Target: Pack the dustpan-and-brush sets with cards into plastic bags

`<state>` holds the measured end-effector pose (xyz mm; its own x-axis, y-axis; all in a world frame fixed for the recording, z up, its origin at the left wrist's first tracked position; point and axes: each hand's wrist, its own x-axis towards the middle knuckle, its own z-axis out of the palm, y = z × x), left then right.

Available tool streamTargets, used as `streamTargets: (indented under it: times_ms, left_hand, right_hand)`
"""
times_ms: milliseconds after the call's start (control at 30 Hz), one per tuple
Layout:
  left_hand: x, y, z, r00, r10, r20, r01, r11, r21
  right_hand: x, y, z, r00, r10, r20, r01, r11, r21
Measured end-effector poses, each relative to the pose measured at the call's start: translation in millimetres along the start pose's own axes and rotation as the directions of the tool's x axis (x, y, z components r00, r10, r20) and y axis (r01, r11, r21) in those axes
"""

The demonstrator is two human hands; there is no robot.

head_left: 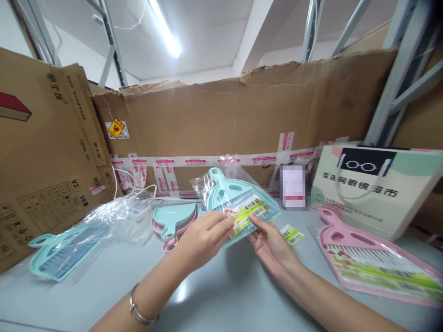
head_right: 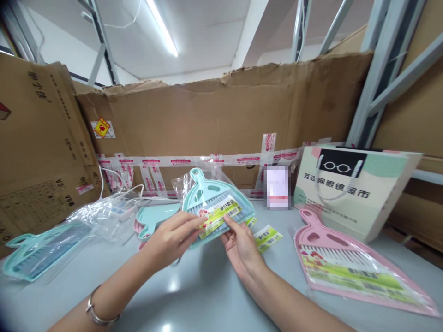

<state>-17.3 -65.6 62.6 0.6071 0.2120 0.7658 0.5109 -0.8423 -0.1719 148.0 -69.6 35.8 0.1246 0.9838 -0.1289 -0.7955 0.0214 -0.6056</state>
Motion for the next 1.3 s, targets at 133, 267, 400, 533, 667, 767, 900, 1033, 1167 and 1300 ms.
streamTargets:
  times_ms: [133, 267, 400, 533, 667, 767, 900, 1033, 1167, 1300]
  left_hand:
    - [2, -16, -2.4, 0.717, -0.567, -0.405, 0.488, 0.823, -0.29]
    - [5, -22, 7.2, 0.212, -0.957, 0.196, 0.682, 0.002, -0.732]
    - [7, -3, 22.3, 0.32, -0.69, 0.649, 0.601, -0.382, -0.702]
    - [2, 11, 32.7, 0.359, -0.782, 0.509, 0.561, -0.256, -0.787]
    - [-4, 2, 32.9, 0.374, -0.778, 0.506, 0.574, -0.235, -0.785]
    - [-3, -6, 26.7, 0.414, -0.757, 0.506, 0.595, -0.196, -0.78]
    - [-1, -11, 19.9, 0.432, -0.741, 0.514, 0.621, -0.169, -0.765]
    - [-2, -13, 19.1, 0.439, -0.728, 0.527, 0.639, -0.159, -0.753]
    - [-3, -14, 21.7, 0.418, -0.718, 0.557, 0.667, -0.174, -0.724]
    - [-11, -18, 30.9, 0.357, -0.744, 0.565, 0.658, -0.229, -0.717]
  right_hand:
    - [1, -3, 1, 1.0, -0.031, 0.005, 0.031, 0.999, 0.012]
    - [2, 1, -1, 1.0, -0.03, -0.008, 0.03, 0.999, 0.018]
    - [2, 8, -4, 0.999, -0.025, -0.036, 0.025, 1.0, 0.008]
    - [-2, 14, -3, 1.0, -0.012, 0.006, 0.013, 0.998, -0.061]
    - [5, 8, -8, 0.996, -0.075, -0.056, 0.059, 0.967, -0.248]
    - [23, -6, -17, 0.942, -0.247, -0.227, 0.139, 0.903, -0.406]
    - [42, -30, -23, 0.978, -0.185, -0.094, 0.109, 0.843, -0.527]
    - [37, -39, -20, 0.974, 0.052, 0.219, 0.069, 0.857, -0.51]
    - [33, -31, -21, 0.958, 0.148, 0.244, 0.016, 0.824, -0.566]
    - [36, -25, -26, 0.955, 0.171, 0.241, -0.018, 0.846, -0.533]
